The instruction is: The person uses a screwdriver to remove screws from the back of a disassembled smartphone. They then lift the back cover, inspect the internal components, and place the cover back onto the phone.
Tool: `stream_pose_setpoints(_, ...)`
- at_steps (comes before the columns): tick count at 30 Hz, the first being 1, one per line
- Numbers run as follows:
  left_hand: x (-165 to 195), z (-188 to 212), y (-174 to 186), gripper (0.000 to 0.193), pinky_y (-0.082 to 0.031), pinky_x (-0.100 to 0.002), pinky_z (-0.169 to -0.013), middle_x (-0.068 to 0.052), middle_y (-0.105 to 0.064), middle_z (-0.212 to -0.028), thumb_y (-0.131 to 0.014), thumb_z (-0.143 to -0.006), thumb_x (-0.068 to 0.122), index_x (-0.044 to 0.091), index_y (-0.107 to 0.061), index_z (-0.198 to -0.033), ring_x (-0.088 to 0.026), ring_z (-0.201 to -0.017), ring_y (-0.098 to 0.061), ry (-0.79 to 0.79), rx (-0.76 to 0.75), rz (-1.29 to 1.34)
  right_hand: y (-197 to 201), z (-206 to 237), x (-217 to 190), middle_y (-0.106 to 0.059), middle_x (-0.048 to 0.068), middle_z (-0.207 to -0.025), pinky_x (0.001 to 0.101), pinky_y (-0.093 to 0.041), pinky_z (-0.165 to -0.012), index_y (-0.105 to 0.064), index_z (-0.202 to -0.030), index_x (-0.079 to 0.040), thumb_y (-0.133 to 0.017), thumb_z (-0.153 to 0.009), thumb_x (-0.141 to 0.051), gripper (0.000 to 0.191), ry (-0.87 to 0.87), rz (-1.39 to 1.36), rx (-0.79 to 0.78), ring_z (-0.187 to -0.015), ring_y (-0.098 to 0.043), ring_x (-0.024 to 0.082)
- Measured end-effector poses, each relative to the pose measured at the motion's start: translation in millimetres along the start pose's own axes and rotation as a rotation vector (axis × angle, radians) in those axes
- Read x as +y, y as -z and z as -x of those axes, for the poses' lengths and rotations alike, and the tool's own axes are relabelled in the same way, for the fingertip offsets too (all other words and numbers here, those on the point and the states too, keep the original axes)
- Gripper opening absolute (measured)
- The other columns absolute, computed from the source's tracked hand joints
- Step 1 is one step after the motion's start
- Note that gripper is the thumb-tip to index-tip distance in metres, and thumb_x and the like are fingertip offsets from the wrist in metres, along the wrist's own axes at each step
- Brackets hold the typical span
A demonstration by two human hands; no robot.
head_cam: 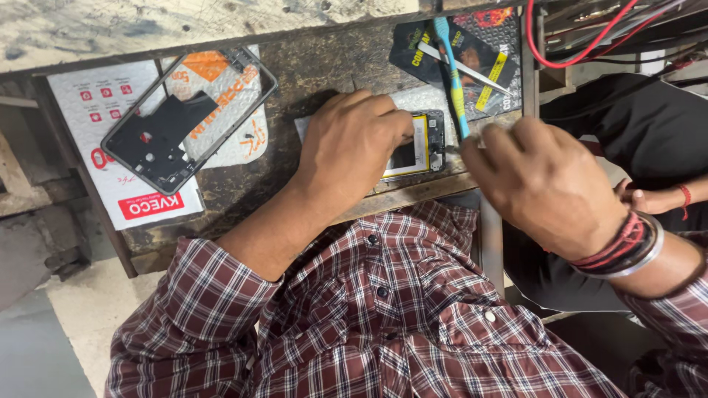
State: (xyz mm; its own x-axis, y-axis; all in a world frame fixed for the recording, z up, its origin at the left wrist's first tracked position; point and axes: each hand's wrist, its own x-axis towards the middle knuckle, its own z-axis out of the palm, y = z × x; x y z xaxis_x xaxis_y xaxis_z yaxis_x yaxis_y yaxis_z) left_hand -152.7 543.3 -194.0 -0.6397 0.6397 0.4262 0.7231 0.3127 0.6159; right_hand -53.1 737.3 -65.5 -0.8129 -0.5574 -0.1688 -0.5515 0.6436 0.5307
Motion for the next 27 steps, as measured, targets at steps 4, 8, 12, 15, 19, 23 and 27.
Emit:
stream_pose_setpoints(4,1,1,4,0.004,-0.055,-0.041,-0.076,-0.004,-0.069,-0.079,-0.078,-0.083,0.007,0.009,-0.074,-0.081,-0.021,-0.08,-0.066,-0.003,0.009,0.017,2,-4,0,-0.057,-0.003,-0.075,0.0241,-0.049,-0.057,-0.067,-0.089,-0.01,-0.069,-0.086,-0.02,0.01,0.027,0.015,-0.086,-0.069,-0.057,0.011)
stream_pose_setpoints(8,2,0,7,0.007,-0.055,-0.041,-0.079,-0.004,-0.069,-0.081,-0.075,-0.082,0.003,0.01,-0.075,-0.084,-0.022,-0.082,-0.066,-0.009,0.023,-0.004,6,-9,2,-0.063,0.002,-0.085,0.0259,-0.052,-0.061,-0.066,-0.089,-0.01,-0.067,-0.074,-0.012,0.016,0.02,-0.054,0.073,-0.071,-0.059,0.014)
stream_pose_setpoints(12,1,0,7,0.006,-0.055,-0.042,-0.078,-0.004,-0.07,-0.082,-0.075,-0.082,0.004,0.01,-0.075,-0.083,-0.023,-0.083,-0.067,0.006,-0.007,0.008,12,-10,4,-0.056,-0.001,-0.078,0.026,-0.049,-0.056,-0.065,-0.091,-0.012,-0.066,-0.085,-0.018,0.009,0.026,-0.089,-0.059,-0.07,-0.058,0.014)
stream_pose_setpoints(15,1,-1,6,0.009,-0.055,-0.041,-0.08,-0.004,-0.069,-0.083,-0.073,-0.082,0.002,0.01,-0.075,-0.086,-0.022,-0.084,-0.067,0.012,-0.02,-0.005,14,-11,5,-0.057,0.001,-0.08,0.0267,-0.049,-0.056,-0.067,-0.095,-0.01,-0.064,-0.074,-0.014,0.021,0.04,-0.097,0.046,-0.068,-0.057,0.015)
stream_pose_setpoints(19,2,1,8,0.007,-0.055,-0.042,-0.079,-0.004,-0.069,-0.083,-0.073,-0.083,0.004,0.01,-0.075,-0.085,-0.023,-0.085,-0.067,0.006,0.005,0.013,14,-13,6,-0.055,0.001,-0.077,0.0279,-0.05,-0.057,-0.064,-0.09,-0.008,-0.066,-0.085,-0.013,0.008,0.01,-0.124,-0.135,-0.068,-0.057,0.016)
stream_pose_setpoints(23,2,1,7,0.006,-0.055,-0.042,-0.079,-0.005,-0.068,-0.081,-0.074,-0.081,0.003,0.009,-0.075,-0.082,-0.024,-0.085,-0.067,-0.001,0.008,-0.026,17,-11,7,-0.06,0.003,-0.086,0.0287,-0.05,-0.057,-0.067,-0.096,-0.011,-0.065,-0.071,-0.013,0.025,0.053,-0.175,0.065,-0.072,-0.059,0.017)
stream_pose_setpoints(27,1,1,4,0.007,-0.055,-0.04,-0.077,-0.004,-0.068,-0.082,-0.073,-0.084,0.002,0.009,-0.075,-0.085,-0.02,-0.082,-0.066,0.007,-0.001,-0.012,15,-10,6,-0.056,-0.002,-0.083,0.0262,-0.051,-0.06,-0.066,-0.096,-0.013,-0.068,-0.083,-0.017,0.014,0.003,-0.129,-0.166,-0.076,-0.06,0.013)
